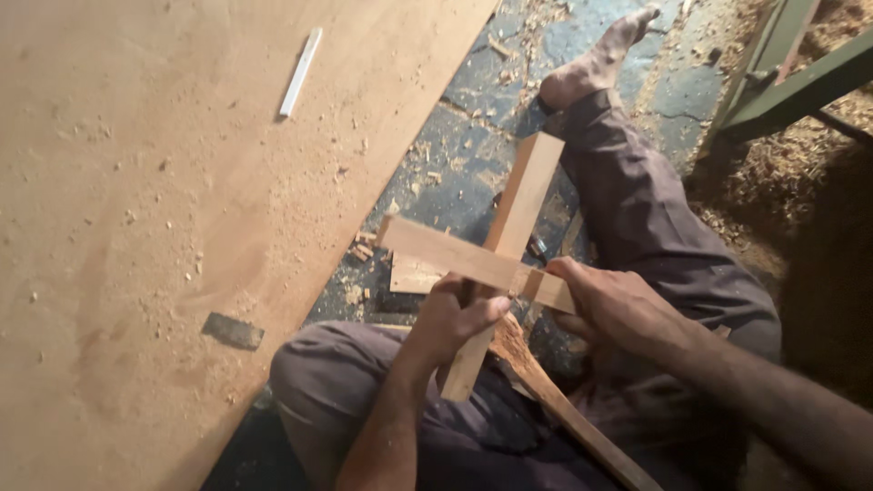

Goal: The person assembles pieces of wood into a cross shape on the floor. They use a wooden mallet and a chisel-like tool to fit the notched wood pieces together and refine the joints.

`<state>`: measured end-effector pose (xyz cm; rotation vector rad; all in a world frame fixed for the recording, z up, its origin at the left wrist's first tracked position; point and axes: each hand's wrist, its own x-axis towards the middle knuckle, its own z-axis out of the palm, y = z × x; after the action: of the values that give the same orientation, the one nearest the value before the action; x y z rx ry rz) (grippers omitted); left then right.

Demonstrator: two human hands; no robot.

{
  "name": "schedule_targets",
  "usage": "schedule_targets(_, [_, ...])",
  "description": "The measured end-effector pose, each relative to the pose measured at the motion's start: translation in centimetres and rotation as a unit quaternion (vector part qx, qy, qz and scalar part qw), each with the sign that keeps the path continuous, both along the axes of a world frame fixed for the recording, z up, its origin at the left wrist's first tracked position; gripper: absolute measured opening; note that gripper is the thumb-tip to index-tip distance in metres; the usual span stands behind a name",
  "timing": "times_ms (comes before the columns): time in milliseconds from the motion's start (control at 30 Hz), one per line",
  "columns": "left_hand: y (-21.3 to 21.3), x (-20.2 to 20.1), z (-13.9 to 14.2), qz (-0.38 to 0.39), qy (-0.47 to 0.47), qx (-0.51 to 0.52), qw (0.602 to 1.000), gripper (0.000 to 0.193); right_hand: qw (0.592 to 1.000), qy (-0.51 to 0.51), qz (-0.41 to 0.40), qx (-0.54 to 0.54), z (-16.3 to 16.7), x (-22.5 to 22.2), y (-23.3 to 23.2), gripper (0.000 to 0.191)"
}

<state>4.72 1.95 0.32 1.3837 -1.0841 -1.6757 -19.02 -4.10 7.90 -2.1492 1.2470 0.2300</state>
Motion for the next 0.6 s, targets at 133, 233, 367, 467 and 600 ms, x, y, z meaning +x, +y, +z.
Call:
schedule_targets(133, [-0.7,0.6,-0.2,-0.041,0.001,-0.013,0.999,0.058,1.0,0.012,0.021,-0.019,0.2,1.0,0.1,0.053])
schedule_targets(233, [-1.0,0.4,-0.4,-0.077,-0.08,0.026,0.993,0.055,0.993,0.111,0.019,0.025,1.3,1.7,0.5,0.046])
schedule_targets(367, [-0.7,0.4,-0.7,-0.066,-0.132,-0.051,0.988,0.051,0.98,0.19,0.014,0.064,2.8,2.1,0.9,0.041])
schedule_targets(467, [0.1,1.8,-1.2,-0.035,0.141,-0.006,0.989,0.052,0.993,0.01,0.059,-0.098,2.3,2.2,1.8,0.052])
schedule_targets(600, [0.7,4.8,-2.3,-0.002,0.236,-0.002,0.972,0.057,0.97,-0.207,-0.058,-0.115,-0.8,2.8,4.8,0.049])
